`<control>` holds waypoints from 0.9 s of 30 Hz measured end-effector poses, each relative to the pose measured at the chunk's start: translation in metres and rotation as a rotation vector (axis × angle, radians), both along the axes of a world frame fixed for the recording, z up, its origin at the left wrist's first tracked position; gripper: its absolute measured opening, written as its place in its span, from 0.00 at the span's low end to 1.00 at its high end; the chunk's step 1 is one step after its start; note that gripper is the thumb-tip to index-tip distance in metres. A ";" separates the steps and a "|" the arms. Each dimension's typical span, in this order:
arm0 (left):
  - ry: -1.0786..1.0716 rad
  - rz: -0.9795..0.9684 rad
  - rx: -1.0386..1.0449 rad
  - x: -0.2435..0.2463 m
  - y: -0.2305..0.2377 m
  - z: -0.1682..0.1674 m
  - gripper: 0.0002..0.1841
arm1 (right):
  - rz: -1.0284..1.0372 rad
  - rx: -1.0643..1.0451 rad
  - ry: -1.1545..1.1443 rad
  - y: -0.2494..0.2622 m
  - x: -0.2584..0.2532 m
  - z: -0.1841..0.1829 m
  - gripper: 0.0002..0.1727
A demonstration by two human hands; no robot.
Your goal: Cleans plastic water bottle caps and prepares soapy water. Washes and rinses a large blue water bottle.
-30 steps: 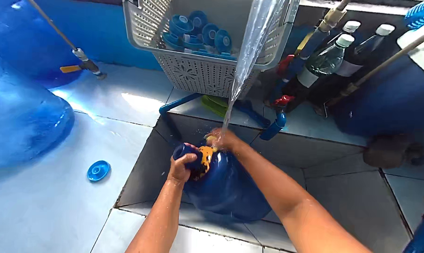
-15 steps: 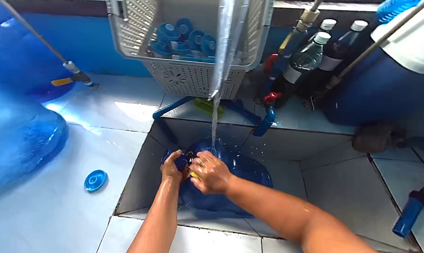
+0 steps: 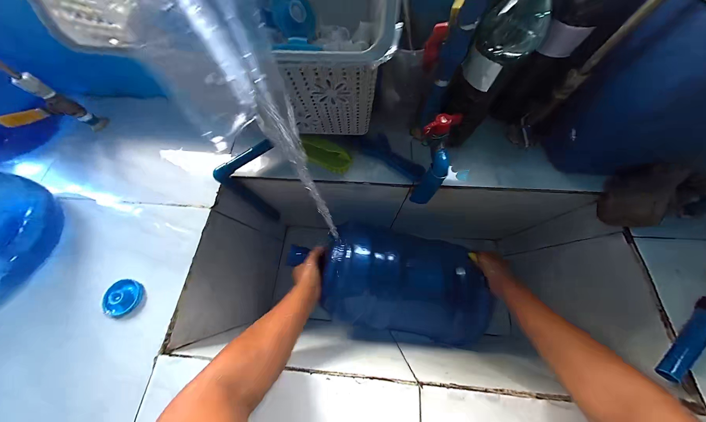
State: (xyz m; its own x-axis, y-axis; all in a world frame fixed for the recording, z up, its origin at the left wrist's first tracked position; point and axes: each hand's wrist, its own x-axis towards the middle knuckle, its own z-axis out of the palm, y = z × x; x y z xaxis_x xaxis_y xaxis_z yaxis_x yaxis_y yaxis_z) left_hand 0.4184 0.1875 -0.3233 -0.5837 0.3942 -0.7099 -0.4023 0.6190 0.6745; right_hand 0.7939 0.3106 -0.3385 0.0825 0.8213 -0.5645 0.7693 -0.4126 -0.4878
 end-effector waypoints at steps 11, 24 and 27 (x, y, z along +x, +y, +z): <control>-0.313 -0.284 -0.204 0.061 -0.016 -0.047 0.32 | -0.025 0.650 -0.099 -0.084 0.002 0.102 0.24; 0.190 -1.216 0.364 -0.015 0.042 0.211 0.24 | 1.018 1.275 0.417 -0.193 -0.159 0.143 0.23; 0.295 -1.231 0.410 -0.006 0.022 0.200 0.40 | 1.018 1.150 0.289 -0.135 -0.130 0.144 0.27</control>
State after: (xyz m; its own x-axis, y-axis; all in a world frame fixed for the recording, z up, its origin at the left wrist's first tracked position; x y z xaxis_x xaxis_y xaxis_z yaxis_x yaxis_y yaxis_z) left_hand 0.4123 0.2093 -0.1238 0.1954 0.9261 -0.3229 0.4623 0.2034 0.8631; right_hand 0.6643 0.1752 -0.1941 -0.7519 0.4473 0.4843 0.3104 0.8883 -0.3385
